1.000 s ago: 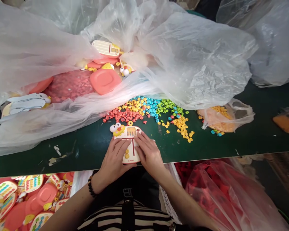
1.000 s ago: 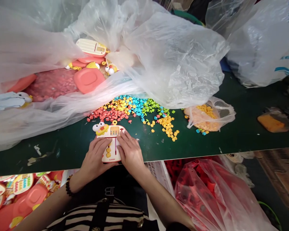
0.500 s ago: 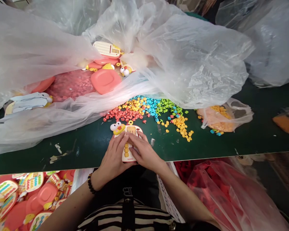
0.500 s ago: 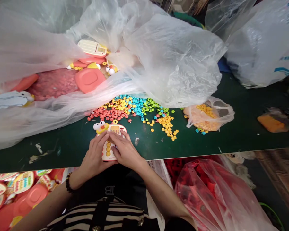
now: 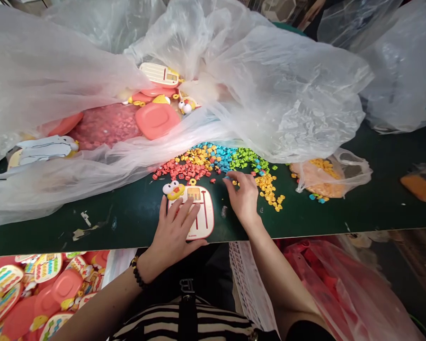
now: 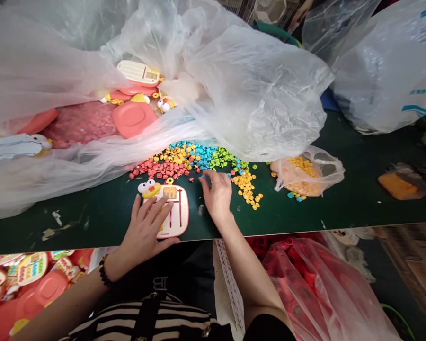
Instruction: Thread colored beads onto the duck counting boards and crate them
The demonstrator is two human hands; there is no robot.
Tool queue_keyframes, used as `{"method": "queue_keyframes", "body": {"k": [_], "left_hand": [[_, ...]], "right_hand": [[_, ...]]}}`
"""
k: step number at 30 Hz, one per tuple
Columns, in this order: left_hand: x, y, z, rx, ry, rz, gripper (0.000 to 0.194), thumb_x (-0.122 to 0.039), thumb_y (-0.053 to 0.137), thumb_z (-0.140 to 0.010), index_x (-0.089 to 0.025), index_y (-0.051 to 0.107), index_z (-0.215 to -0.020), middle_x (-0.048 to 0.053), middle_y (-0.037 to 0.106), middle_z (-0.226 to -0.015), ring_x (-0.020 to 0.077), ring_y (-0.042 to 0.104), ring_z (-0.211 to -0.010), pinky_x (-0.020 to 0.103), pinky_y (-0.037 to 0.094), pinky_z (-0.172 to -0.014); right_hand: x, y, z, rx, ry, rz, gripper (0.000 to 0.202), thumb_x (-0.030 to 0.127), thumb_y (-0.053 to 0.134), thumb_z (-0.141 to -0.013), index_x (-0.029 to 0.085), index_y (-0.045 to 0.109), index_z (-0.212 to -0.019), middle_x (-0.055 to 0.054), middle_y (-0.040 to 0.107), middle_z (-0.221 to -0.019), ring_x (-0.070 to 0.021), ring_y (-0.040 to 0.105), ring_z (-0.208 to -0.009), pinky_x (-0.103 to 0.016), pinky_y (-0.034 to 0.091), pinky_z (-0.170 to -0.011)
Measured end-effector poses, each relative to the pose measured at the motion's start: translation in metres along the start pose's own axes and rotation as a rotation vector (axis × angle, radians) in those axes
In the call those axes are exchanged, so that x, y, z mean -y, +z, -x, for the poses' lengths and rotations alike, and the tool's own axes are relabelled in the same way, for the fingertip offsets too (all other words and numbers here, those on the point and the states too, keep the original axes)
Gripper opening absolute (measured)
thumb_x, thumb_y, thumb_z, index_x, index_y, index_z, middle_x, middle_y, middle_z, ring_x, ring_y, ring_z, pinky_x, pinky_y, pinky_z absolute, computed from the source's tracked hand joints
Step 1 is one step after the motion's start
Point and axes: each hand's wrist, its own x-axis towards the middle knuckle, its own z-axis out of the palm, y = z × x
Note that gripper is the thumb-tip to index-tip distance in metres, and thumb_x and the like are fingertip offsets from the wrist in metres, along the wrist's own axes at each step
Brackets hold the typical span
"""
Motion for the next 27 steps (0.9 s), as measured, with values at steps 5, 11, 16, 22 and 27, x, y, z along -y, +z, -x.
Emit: {"method": "queue_keyframes", "body": {"k": [5, 11, 16, 22, 27], "left_hand": [[0.001, 0.006, -0.001, 0.037, 0.006, 0.016, 0.064, -0.055, 0.064, -0.077, -0.016, 0.054, -0.126, 0.014, 0.056, -0.134, 0.0348, 0.042, -0.129, 0.061, 0.015, -0.114], [0.001, 0.008, 0.002, 0.024, -0.01, 0.04, 0.061, -0.053, 0.064, -0.078, -0.015, 0.055, -0.124, 0.015, 0.057, -0.133, 0.0332, 0.045, -0.128, 0.056, 0.022, -0.112], [0.0, 0.008, 0.002, 0.009, -0.005, 0.028, 0.06, -0.052, 0.062, -0.08, -0.013, 0.053, -0.125, 0.015, 0.057, -0.132, 0.0334, 0.046, -0.126, 0.056, 0.023, -0.112], [0.0, 0.009, 0.003, -0.052, 0.002, 0.051, 0.06, -0.051, 0.061, -0.08, -0.012, 0.051, -0.125, 0.017, 0.059, -0.129, 0.0328, 0.048, -0.125, 0.055, 0.025, -0.111], [0.002, 0.012, 0.006, -0.066, -0.026, 0.063, 0.07, -0.043, 0.057, -0.083, -0.007, 0.035, -0.138, 0.02, 0.056, -0.131, 0.03, 0.048, -0.127, 0.051, 0.025, -0.112]], "right_hand": [[0.034, 0.007, 0.018, 0.17, -0.139, -0.212, 0.023, 0.031, 0.048, -0.095, 0.024, 0.071, -0.097, -0.003, 0.075, -0.096, -0.0201, 0.065, -0.095, -0.035, 0.049, -0.086], [0.041, 0.0, 0.03, 0.257, -0.19, -0.015, 0.031, 0.025, 0.043, -0.097, 0.022, 0.065, -0.119, -0.006, 0.068, -0.122, -0.024, 0.054, -0.124, -0.039, 0.045, -0.094], [0.045, -0.004, 0.035, 0.288, -0.194, 0.051, 0.035, 0.025, 0.042, -0.097, 0.018, 0.059, -0.127, -0.009, 0.063, -0.129, -0.0264, 0.044, -0.134, -0.042, 0.042, -0.1], [0.048, -0.003, 0.05, 0.31, -0.16, -0.015, 0.038, 0.03, 0.042, -0.097, 0.017, 0.056, -0.131, -0.011, 0.057, -0.135, -0.0281, 0.037, -0.139, -0.046, 0.042, -0.102], [0.062, -0.003, 0.072, 0.414, -0.223, -0.106, 0.049, 0.03, 0.041, -0.096, 0.019, 0.04, -0.144, -0.009, 0.045, -0.147, -0.029, 0.021, -0.145, -0.054, 0.032, -0.111]]}}
